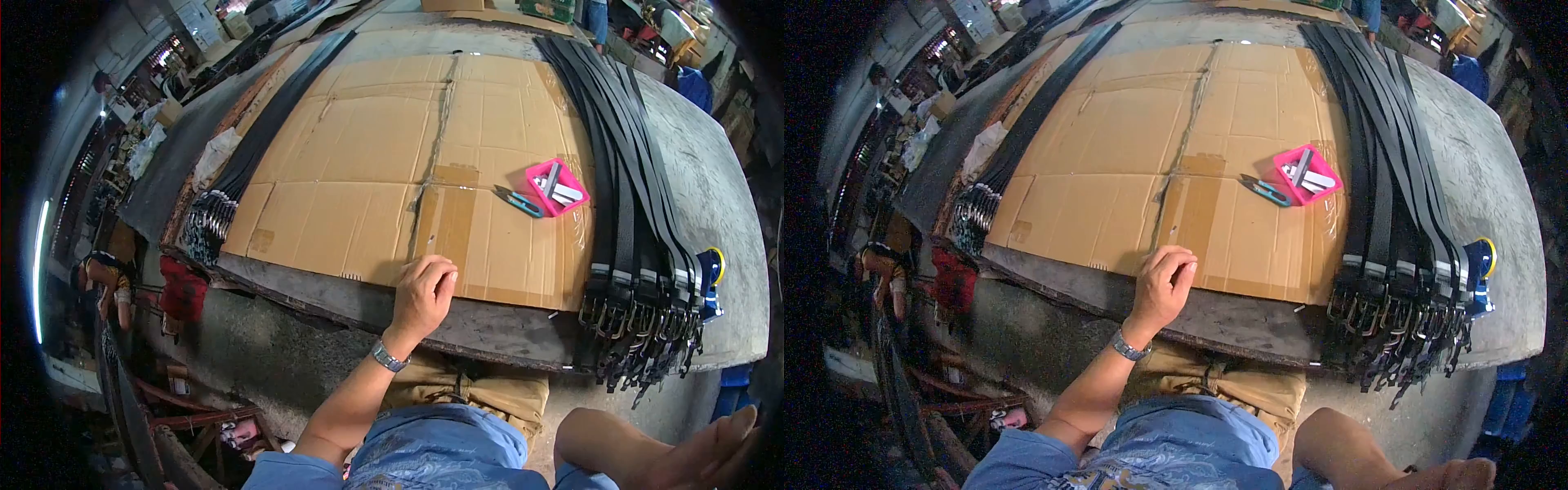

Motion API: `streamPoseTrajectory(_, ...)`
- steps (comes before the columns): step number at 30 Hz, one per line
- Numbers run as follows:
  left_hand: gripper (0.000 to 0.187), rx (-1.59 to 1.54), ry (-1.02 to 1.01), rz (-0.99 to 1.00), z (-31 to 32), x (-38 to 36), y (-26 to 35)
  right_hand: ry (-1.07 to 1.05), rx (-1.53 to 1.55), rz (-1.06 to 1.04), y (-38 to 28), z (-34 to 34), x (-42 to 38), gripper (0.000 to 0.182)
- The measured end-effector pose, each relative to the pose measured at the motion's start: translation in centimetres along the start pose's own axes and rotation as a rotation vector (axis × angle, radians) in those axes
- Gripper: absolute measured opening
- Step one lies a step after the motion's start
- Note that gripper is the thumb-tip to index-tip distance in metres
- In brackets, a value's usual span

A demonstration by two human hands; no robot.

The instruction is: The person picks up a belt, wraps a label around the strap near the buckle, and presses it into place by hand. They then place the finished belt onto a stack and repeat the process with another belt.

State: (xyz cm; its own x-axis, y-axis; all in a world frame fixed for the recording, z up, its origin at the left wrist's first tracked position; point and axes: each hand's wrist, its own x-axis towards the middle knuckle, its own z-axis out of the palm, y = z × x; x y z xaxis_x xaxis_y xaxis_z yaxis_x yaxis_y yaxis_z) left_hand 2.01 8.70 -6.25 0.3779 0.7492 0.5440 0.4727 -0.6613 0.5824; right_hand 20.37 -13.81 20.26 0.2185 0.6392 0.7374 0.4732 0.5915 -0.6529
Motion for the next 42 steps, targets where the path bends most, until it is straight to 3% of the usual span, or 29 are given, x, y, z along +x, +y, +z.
streamPoseTrajectory(7, 0.004, -0.079, 0.017, -0.038, 0.3, 0.2, 0.3, 0.202, 0.112, -0.269, 2.9, 0.4, -0.5, 0.021)
streamPoseTrajectory(9, 0.004, -0.057, 0.016, -0.017, 0.3, 0.3, 0.4, 0.205, 0.444, -0.352, 4.4, -0.5, -0.8, 0.032)
streamPoseTrajectory(11, 0.004, -0.045, 0.007, -0.016, 0.2, 0.4, 0.6, 0.244, 0.133, -0.191, 5.2, -2.9, -2.4, 0.026)
streamPoseTrajectory(13, 0.005, -0.025, -0.017, -0.037, 0.1, 0.4, 1.1, 0.385, 0.027, -0.002, 7.9, -2.1, -3.3, 0.008)
streamPoseTrajectory(15, 0.006, -0.012, -0.049, -0.061, 0.1, 0.2, 0.9, 0.524, -0.253, 0.301, 8.4, -0.7, -5.0, 0.006)
streamPoseTrajectory(19, 0.007, 0.021, -0.064, -0.07, -0.1, 0.4, 1.0, 0.34, -0.244, 0.703, 12.1, -0.5, -9.0, 0.007)
streamPoseTrajectory(23, 0.008, 0.028, -0.079, -0.057, 0.0, 0.4, 0.9, 0.106, -0.28, 0.774, 15.2, 1.4, -10.3, 0.009)
streamPoseTrajectory(27, 0.008, 0.048, -0.073, -0.045, 0.2, 0.5, 1.0, -0.022, -0.372, 0.511, 18.8, 3.4, -10.0, 0.01)
streamPoseTrajectory(33, 0.008, 0.035, -0.07, -0.05, 0.3, 0.2, 0.5, -0.098, -0.347, 0.423, 21.8, 6.3, -8.2, 0.009)
streamPoseTrajectory(42, 0.005, 0.031, -0.019, -0.017, 0.1, 0.6, 0.6, -0.119, -0.569, 0.247, 26.0, 8.7, -7.9, 0.01)
